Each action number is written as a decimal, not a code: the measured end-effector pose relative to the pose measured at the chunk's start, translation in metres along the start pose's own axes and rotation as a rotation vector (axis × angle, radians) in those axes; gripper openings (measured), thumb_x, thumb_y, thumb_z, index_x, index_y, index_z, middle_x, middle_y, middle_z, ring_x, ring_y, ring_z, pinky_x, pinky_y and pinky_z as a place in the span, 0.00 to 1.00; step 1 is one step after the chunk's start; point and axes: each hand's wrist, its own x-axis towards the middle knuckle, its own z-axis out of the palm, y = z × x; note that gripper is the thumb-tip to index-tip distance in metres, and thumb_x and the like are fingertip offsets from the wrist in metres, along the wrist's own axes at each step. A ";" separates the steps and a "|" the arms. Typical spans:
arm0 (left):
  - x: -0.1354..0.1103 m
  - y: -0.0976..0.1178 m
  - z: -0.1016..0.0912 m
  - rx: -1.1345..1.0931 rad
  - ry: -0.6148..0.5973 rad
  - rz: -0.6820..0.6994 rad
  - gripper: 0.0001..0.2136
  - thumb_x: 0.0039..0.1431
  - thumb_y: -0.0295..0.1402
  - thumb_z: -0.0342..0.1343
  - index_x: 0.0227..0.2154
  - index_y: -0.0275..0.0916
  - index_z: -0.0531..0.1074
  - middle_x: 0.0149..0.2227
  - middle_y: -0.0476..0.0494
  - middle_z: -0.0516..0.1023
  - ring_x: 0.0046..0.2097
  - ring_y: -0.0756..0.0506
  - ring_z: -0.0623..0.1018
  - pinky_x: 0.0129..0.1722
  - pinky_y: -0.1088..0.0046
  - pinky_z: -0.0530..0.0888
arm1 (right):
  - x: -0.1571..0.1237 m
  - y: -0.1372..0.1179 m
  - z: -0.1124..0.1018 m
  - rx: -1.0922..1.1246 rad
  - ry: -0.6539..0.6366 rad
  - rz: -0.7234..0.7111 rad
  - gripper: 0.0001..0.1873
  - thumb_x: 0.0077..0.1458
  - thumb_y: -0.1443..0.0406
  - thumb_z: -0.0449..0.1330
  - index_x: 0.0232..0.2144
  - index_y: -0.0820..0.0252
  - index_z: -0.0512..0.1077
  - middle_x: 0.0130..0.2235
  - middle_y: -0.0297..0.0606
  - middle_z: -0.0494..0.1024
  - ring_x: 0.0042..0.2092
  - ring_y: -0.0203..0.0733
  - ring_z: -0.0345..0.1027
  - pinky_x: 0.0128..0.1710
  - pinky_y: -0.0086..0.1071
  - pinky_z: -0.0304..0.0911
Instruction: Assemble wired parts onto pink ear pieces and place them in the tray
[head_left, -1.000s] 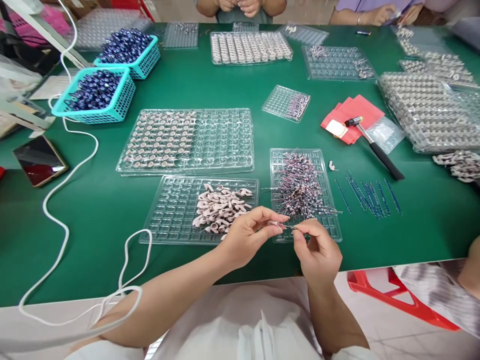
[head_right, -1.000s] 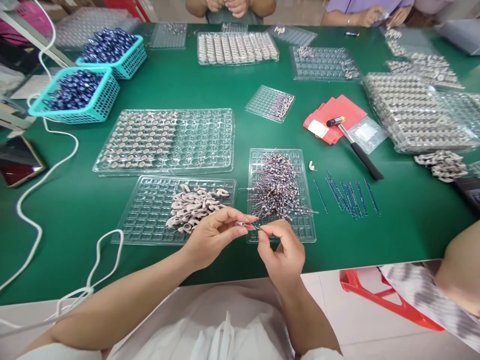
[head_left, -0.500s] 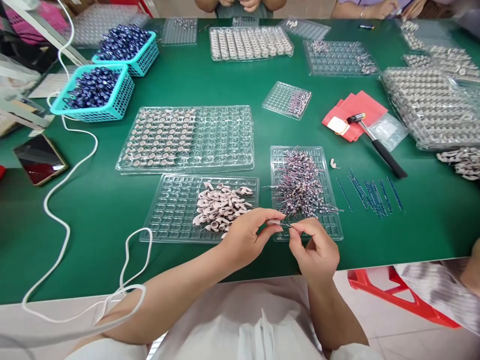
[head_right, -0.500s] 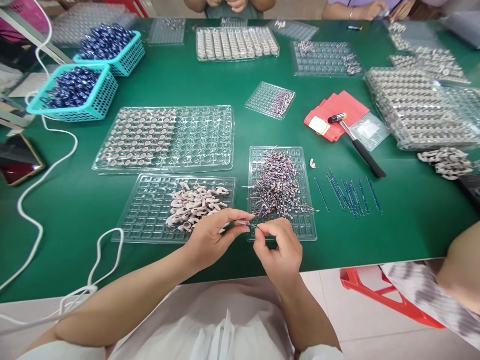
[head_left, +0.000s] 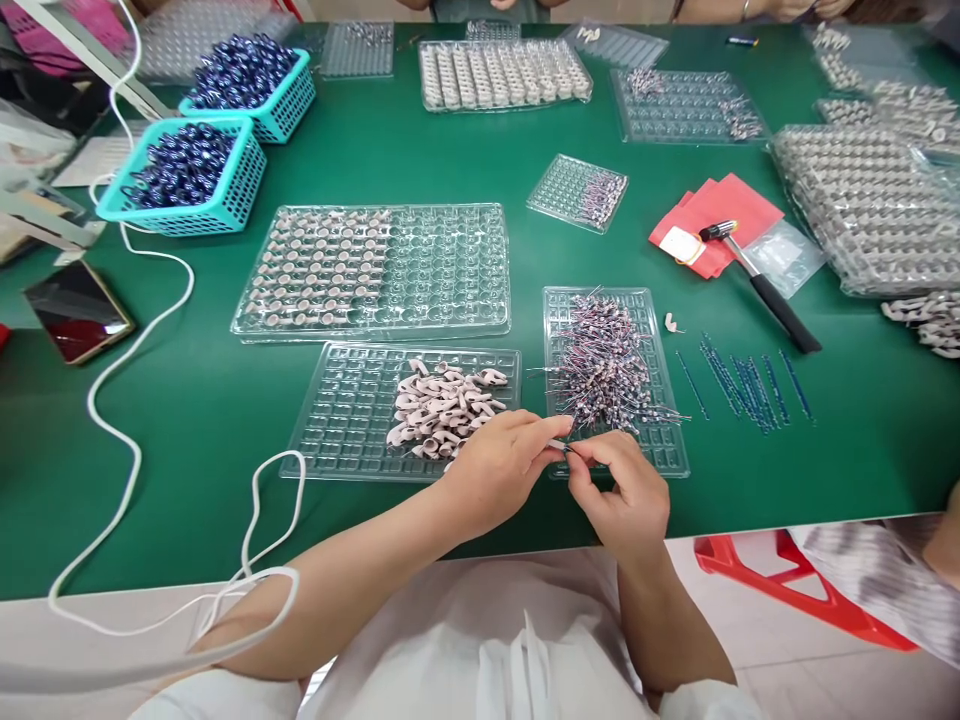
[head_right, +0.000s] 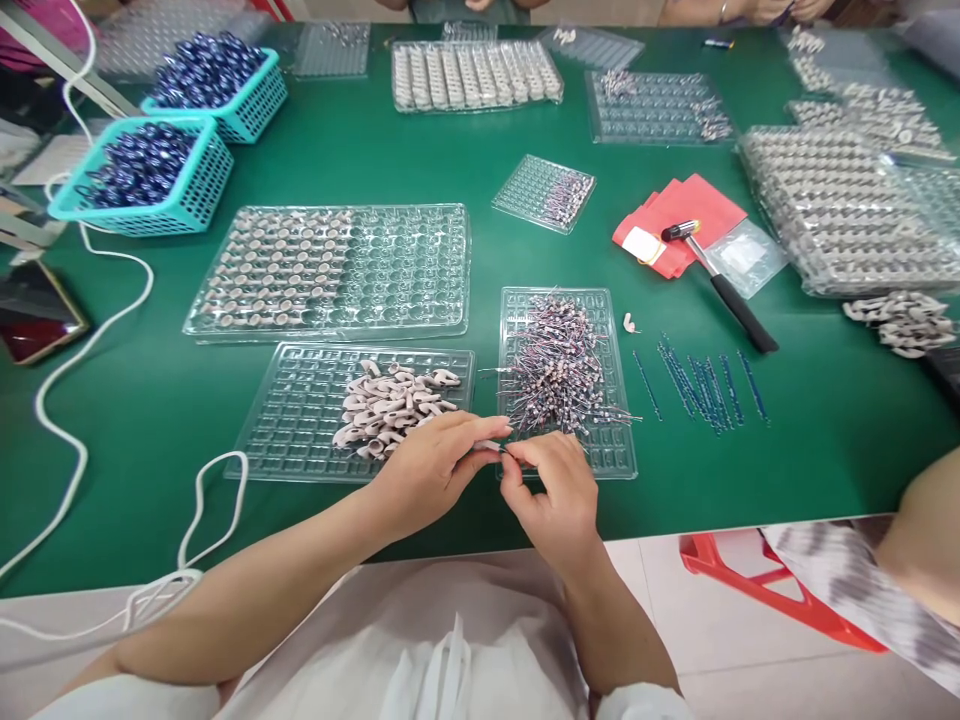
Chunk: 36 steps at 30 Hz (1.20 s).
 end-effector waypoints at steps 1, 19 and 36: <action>0.000 0.000 0.000 0.018 -0.002 0.012 0.11 0.70 0.27 0.51 0.53 0.37 0.68 0.43 0.42 0.84 0.42 0.43 0.82 0.42 0.64 0.80 | 0.000 0.000 0.000 -0.007 -0.008 0.001 0.09 0.58 0.75 0.61 0.36 0.56 0.73 0.30 0.33 0.77 0.32 0.38 0.69 0.36 0.36 0.63; -0.007 -0.008 0.002 0.124 -0.092 0.084 0.15 0.71 0.26 0.48 0.58 0.35 0.64 0.39 0.41 0.83 0.39 0.44 0.82 0.41 0.64 0.80 | -0.003 0.009 -0.002 -0.022 -0.143 -0.101 0.12 0.61 0.74 0.60 0.45 0.57 0.74 0.38 0.39 0.83 0.37 0.41 0.73 0.38 0.38 0.65; 0.006 0.004 -0.018 -0.527 -0.057 -0.355 0.05 0.62 0.27 0.61 0.39 0.38 0.79 0.38 0.44 0.85 0.40 0.46 0.83 0.41 0.72 0.79 | -0.005 0.003 -0.006 0.165 0.007 -0.032 0.21 0.57 0.76 0.63 0.51 0.52 0.74 0.41 0.39 0.82 0.39 0.42 0.76 0.39 0.40 0.71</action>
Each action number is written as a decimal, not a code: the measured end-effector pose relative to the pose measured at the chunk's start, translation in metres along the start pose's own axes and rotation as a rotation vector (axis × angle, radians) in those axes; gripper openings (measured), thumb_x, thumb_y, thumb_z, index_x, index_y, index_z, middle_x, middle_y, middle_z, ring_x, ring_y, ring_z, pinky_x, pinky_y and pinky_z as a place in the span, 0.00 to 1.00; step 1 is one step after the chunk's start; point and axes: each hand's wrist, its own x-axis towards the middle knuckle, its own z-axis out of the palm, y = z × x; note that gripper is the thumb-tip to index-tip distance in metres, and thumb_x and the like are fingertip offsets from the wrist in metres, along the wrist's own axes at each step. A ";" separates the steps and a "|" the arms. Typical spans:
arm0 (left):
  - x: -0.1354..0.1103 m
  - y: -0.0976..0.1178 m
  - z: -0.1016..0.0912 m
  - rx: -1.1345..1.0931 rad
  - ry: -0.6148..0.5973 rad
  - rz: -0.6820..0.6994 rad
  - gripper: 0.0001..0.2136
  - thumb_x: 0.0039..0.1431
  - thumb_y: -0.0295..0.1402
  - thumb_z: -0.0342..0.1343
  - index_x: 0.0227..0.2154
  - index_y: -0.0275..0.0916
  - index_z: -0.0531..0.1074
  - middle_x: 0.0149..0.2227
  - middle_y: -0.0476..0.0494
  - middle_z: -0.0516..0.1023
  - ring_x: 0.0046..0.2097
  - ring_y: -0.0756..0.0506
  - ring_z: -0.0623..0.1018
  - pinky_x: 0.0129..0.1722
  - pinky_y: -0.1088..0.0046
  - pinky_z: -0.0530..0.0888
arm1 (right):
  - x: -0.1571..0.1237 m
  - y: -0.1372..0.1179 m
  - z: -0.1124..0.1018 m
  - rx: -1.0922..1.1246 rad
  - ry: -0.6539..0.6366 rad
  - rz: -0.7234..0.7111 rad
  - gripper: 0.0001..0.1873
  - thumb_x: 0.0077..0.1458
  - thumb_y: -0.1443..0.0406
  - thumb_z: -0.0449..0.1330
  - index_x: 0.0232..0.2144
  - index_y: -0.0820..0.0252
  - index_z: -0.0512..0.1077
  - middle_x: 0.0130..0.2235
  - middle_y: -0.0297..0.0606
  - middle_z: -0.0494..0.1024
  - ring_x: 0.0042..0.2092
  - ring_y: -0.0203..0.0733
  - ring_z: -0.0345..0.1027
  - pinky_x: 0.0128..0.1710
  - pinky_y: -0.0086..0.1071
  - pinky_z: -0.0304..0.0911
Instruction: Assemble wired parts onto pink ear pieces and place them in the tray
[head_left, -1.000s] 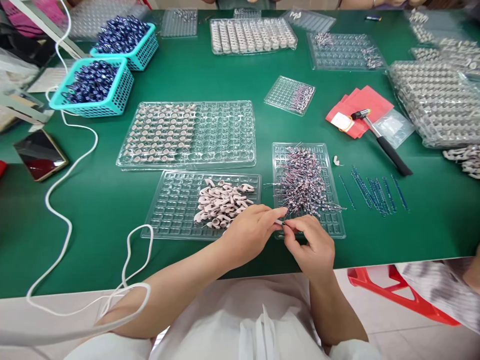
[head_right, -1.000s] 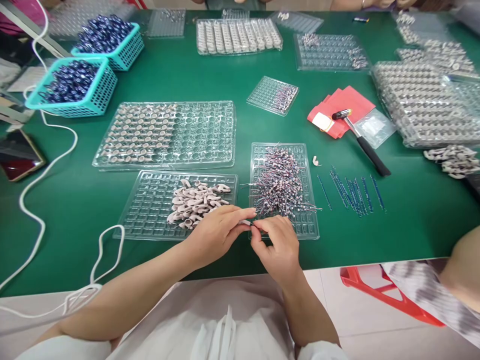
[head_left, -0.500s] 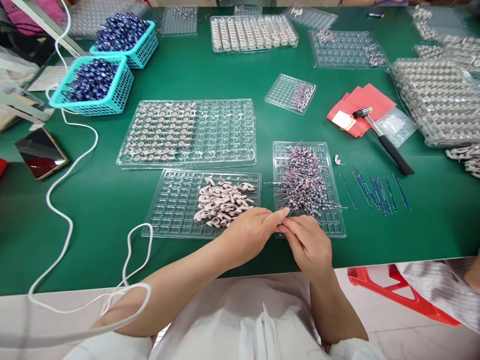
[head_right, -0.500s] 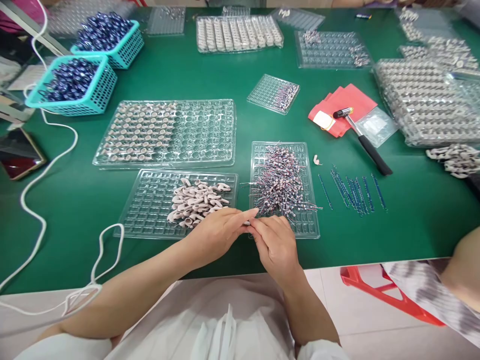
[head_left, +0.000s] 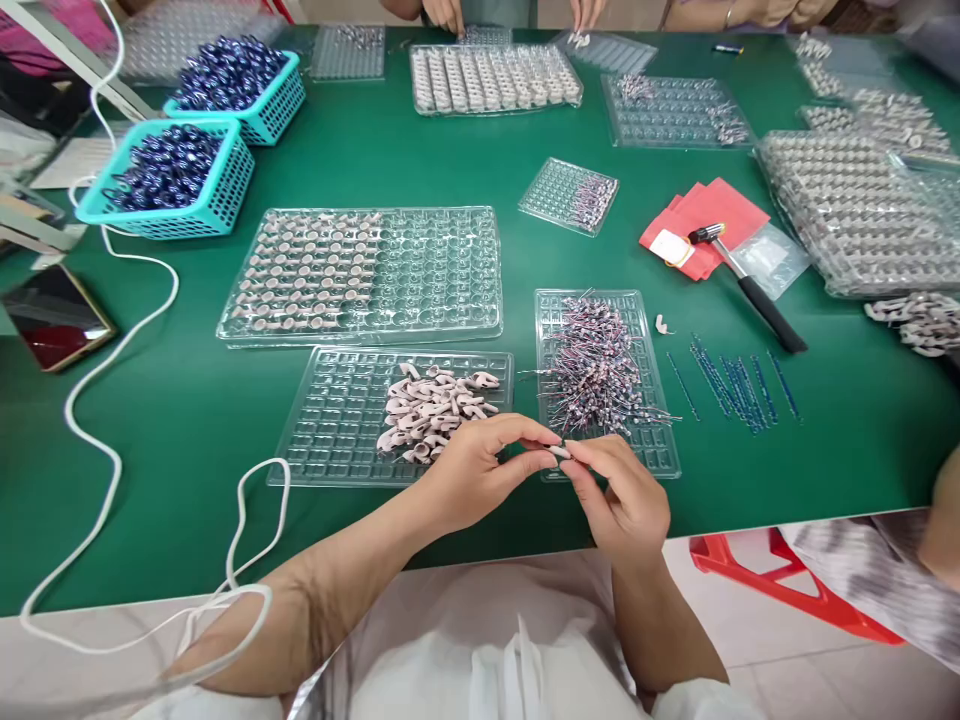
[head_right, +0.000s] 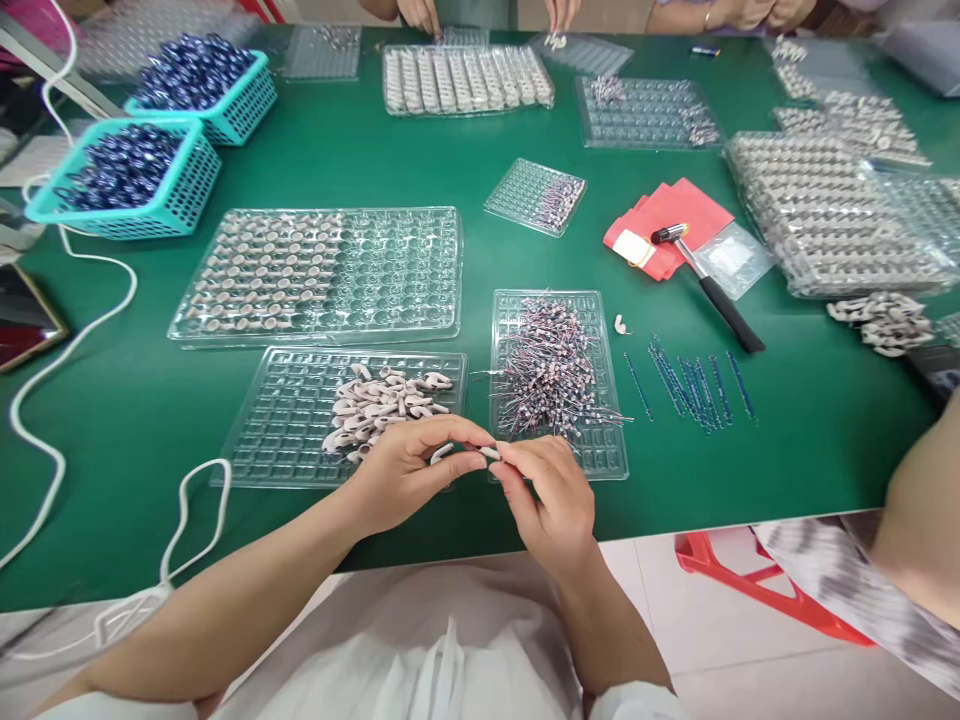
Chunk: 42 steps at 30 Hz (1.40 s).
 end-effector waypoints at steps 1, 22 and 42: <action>0.000 0.000 0.000 -0.020 0.009 -0.002 0.05 0.62 0.27 0.61 0.39 0.38 0.80 0.37 0.44 0.85 0.39 0.46 0.83 0.40 0.72 0.79 | 0.000 0.000 0.000 0.020 0.007 0.018 0.22 0.57 0.76 0.63 0.51 0.52 0.74 0.41 0.39 0.82 0.39 0.42 0.76 0.39 0.40 0.71; 0.001 0.005 0.000 0.010 -0.019 0.122 0.05 0.63 0.25 0.59 0.39 0.38 0.79 0.36 0.44 0.84 0.38 0.47 0.83 0.39 0.73 0.78 | -0.001 0.000 -0.001 0.075 0.025 0.029 0.20 0.58 0.75 0.63 0.49 0.51 0.76 0.38 0.37 0.83 0.37 0.42 0.77 0.37 0.40 0.72; -0.003 0.003 0.002 0.007 -0.014 0.116 0.06 0.63 0.25 0.60 0.41 0.38 0.78 0.38 0.44 0.84 0.40 0.47 0.82 0.41 0.72 0.78 | -0.001 0.000 -0.001 0.067 0.017 0.001 0.23 0.57 0.76 0.63 0.52 0.50 0.75 0.40 0.39 0.83 0.38 0.42 0.77 0.37 0.40 0.73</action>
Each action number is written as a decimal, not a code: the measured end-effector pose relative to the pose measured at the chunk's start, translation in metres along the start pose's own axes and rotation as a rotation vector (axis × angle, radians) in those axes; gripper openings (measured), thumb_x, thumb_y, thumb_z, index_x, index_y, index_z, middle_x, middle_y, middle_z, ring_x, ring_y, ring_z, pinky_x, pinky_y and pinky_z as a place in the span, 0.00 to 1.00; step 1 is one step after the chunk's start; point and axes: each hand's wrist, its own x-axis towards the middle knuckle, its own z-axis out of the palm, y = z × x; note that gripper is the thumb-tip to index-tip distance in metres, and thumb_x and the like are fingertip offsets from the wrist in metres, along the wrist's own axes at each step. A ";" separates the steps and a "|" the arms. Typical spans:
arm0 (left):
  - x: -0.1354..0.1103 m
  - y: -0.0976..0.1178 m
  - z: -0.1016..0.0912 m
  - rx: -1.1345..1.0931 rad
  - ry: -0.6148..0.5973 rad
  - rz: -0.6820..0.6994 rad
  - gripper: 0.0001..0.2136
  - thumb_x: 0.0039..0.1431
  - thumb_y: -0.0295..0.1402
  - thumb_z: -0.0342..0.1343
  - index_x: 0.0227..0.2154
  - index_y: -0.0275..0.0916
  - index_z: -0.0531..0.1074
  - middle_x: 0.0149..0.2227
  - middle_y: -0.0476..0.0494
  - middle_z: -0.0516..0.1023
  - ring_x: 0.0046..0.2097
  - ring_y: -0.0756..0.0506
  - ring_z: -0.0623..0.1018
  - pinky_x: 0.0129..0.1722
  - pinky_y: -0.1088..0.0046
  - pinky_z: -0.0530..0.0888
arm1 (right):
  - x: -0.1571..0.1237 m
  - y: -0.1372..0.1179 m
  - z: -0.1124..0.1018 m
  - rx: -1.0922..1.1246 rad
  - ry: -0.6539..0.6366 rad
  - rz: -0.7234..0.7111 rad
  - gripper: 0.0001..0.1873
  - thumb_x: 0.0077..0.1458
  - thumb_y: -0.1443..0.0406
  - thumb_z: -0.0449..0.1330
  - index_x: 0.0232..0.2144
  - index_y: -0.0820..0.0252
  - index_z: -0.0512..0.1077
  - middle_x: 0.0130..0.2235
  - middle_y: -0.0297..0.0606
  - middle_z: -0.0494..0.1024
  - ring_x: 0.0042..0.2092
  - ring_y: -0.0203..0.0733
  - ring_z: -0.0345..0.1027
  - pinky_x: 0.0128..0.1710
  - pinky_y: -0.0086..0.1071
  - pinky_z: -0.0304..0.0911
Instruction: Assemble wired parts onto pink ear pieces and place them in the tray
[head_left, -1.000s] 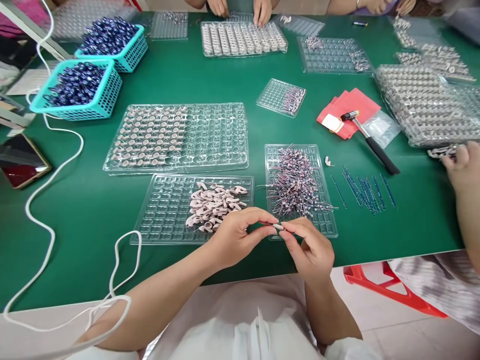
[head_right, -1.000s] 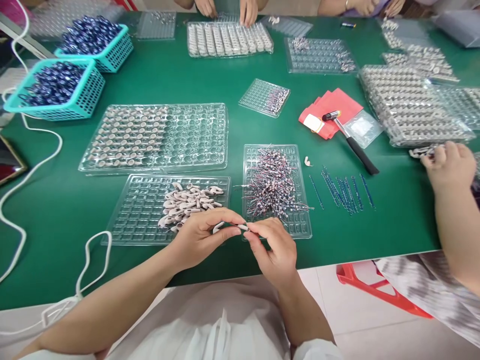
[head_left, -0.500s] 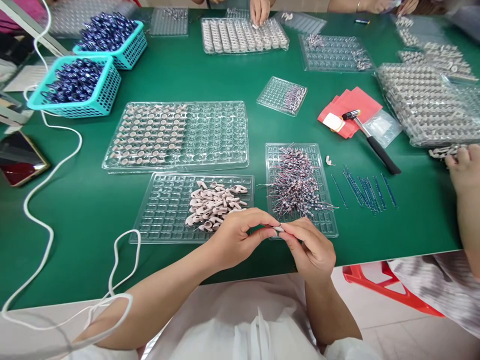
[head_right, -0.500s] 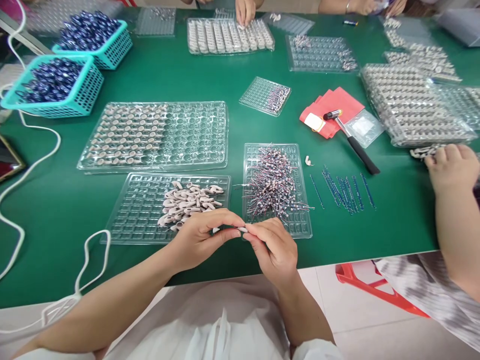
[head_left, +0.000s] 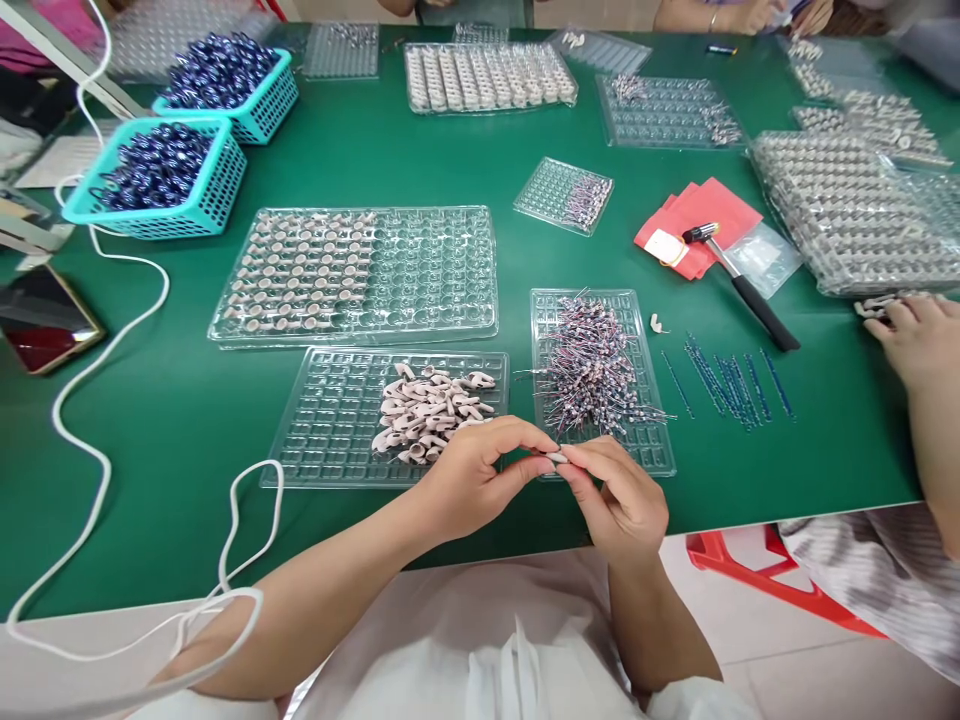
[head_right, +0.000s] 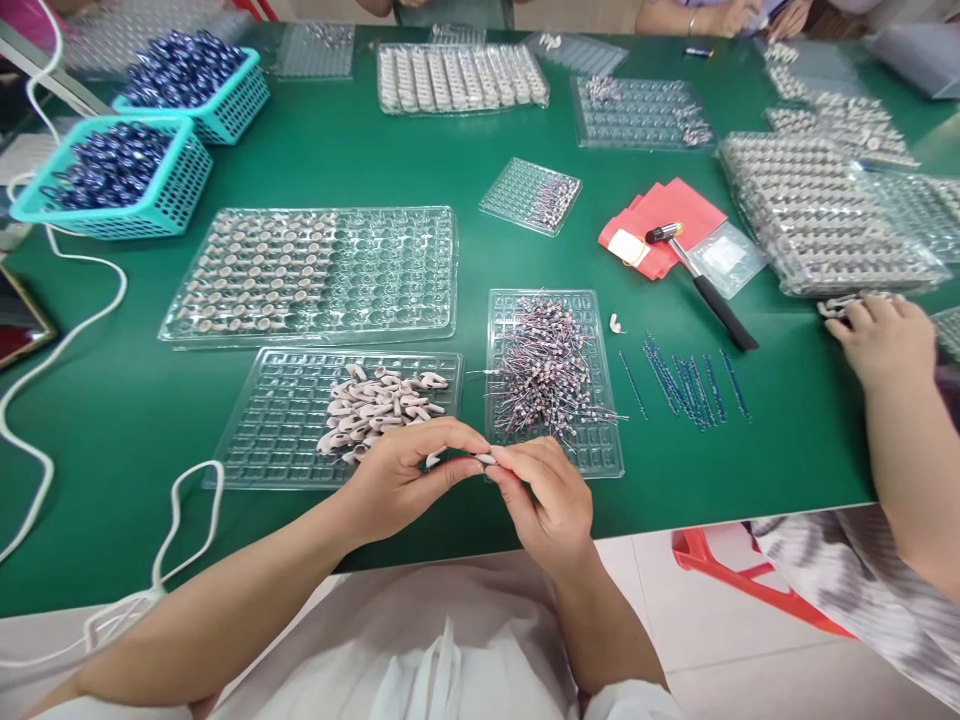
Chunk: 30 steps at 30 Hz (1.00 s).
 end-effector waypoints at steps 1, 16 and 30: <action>0.000 0.000 0.001 -0.002 0.006 -0.009 0.06 0.63 0.25 0.60 0.41 0.38 0.78 0.38 0.44 0.84 0.40 0.47 0.82 0.41 0.72 0.78 | 0.000 0.000 0.000 -0.003 -0.007 0.007 0.23 0.58 0.76 0.63 0.52 0.50 0.75 0.40 0.39 0.83 0.39 0.42 0.77 0.38 0.40 0.73; -0.005 0.023 -0.075 0.485 0.024 -0.342 0.07 0.67 0.35 0.54 0.39 0.40 0.76 0.43 0.41 0.79 0.48 0.40 0.77 0.47 0.63 0.75 | -0.007 0.003 -0.004 -0.060 -0.033 0.182 0.16 0.60 0.68 0.62 0.50 0.51 0.74 0.40 0.36 0.82 0.37 0.40 0.75 0.39 0.35 0.73; 0.039 -0.052 -0.202 0.875 0.435 -0.711 0.14 0.66 0.34 0.52 0.50 0.34 0.75 0.53 0.32 0.77 0.50 0.37 0.78 0.48 0.63 0.74 | -0.001 -0.006 -0.004 -0.204 0.002 0.293 0.13 0.60 0.52 0.60 0.38 0.51 0.78 0.37 0.37 0.83 0.28 0.39 0.74 0.23 0.30 0.67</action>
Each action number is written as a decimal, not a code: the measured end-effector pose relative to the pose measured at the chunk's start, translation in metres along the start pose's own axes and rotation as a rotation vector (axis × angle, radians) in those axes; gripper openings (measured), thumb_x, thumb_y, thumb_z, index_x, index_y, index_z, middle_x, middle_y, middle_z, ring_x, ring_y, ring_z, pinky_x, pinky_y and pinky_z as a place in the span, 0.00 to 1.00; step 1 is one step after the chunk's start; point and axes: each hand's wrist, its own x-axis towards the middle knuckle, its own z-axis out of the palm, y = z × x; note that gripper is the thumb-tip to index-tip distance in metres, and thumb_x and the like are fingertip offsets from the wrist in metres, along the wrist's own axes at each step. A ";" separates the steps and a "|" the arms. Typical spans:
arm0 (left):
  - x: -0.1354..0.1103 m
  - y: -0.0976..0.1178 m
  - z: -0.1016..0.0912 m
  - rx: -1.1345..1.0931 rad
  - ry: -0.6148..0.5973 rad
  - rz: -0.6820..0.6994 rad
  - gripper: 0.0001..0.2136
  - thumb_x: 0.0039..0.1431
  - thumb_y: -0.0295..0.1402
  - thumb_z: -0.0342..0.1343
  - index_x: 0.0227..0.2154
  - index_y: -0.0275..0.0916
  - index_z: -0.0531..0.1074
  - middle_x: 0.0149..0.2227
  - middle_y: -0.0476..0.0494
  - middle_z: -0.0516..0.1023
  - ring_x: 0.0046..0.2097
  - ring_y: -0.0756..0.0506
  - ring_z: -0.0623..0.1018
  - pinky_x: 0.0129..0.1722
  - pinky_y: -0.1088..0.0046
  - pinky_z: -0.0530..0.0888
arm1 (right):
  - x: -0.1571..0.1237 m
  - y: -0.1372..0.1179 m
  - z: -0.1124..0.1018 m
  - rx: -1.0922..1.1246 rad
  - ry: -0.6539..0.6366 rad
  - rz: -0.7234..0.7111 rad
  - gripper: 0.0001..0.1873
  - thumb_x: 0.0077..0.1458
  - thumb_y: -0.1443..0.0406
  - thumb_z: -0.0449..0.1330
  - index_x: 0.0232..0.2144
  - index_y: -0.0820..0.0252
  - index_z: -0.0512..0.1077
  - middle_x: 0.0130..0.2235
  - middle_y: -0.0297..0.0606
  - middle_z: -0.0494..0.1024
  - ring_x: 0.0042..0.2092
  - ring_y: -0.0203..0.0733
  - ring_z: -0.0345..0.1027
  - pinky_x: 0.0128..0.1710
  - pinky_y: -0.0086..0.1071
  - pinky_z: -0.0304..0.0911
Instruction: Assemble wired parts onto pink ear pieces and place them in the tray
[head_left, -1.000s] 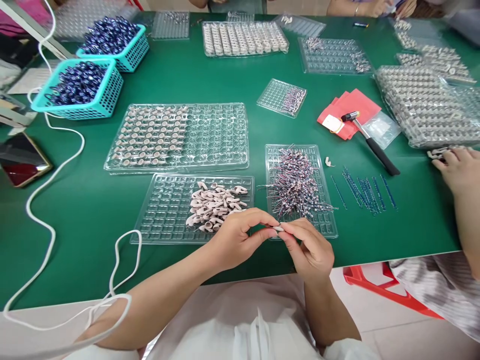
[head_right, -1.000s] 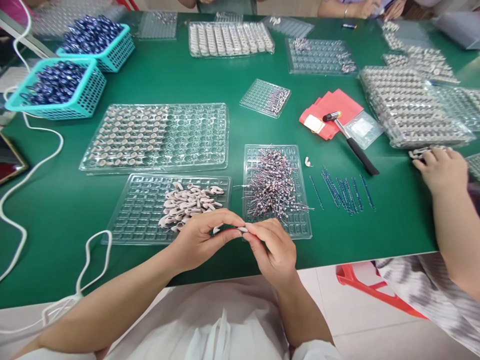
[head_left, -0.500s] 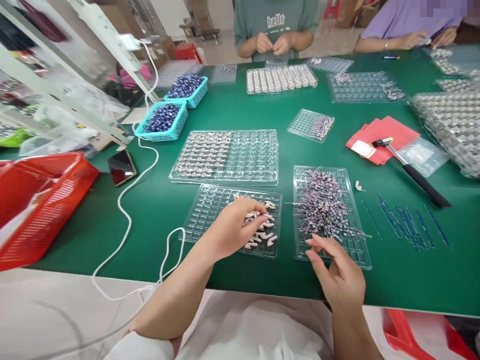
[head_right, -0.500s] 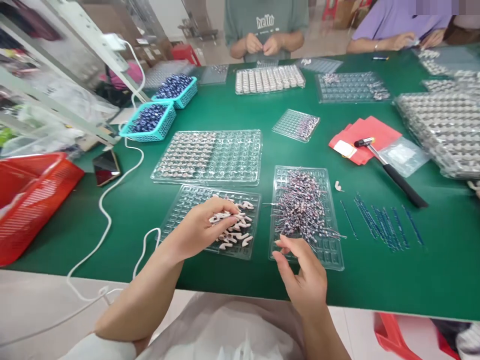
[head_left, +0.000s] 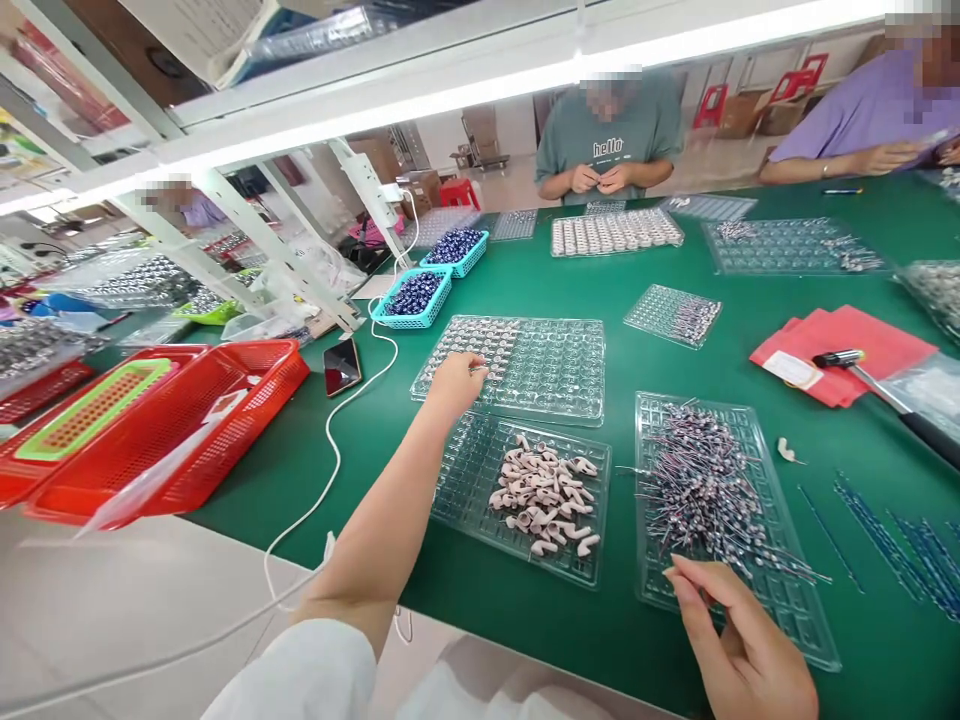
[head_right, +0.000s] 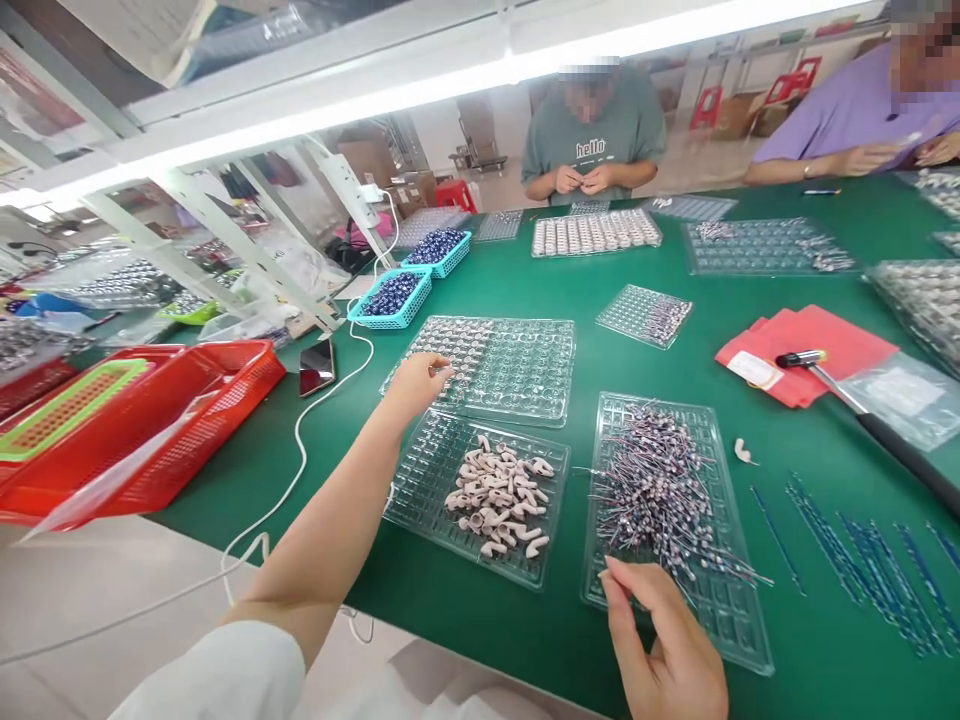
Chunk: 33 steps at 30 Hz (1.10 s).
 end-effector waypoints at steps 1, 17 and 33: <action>0.012 -0.004 0.003 0.016 0.002 -0.014 0.13 0.65 0.35 0.53 0.45 0.34 0.77 0.49 0.33 0.79 0.48 0.38 0.79 0.46 0.65 0.74 | 0.001 0.001 0.000 0.008 -0.002 -0.011 0.12 0.60 0.52 0.60 0.38 0.51 0.78 0.37 0.37 0.83 0.28 0.39 0.74 0.23 0.30 0.66; 0.033 -0.008 0.030 0.131 0.045 0.002 0.09 0.58 0.37 0.56 0.31 0.37 0.77 0.25 0.46 0.75 0.39 0.38 0.78 0.35 0.69 0.68 | 0.002 0.016 -0.029 -0.072 0.191 -0.034 0.08 0.62 0.68 0.61 0.42 0.52 0.76 0.39 0.35 0.80 0.40 0.39 0.74 0.39 0.33 0.69; -0.164 0.103 0.034 -0.986 -0.721 0.197 0.12 0.57 0.36 0.58 0.43 0.40 0.76 0.37 0.43 0.80 0.34 0.46 0.80 0.34 0.69 0.78 | 0.040 0.037 -0.048 -0.671 -0.284 -0.285 0.10 0.64 0.70 0.56 0.44 0.56 0.75 0.41 0.42 0.78 0.42 0.48 0.68 0.42 0.41 0.64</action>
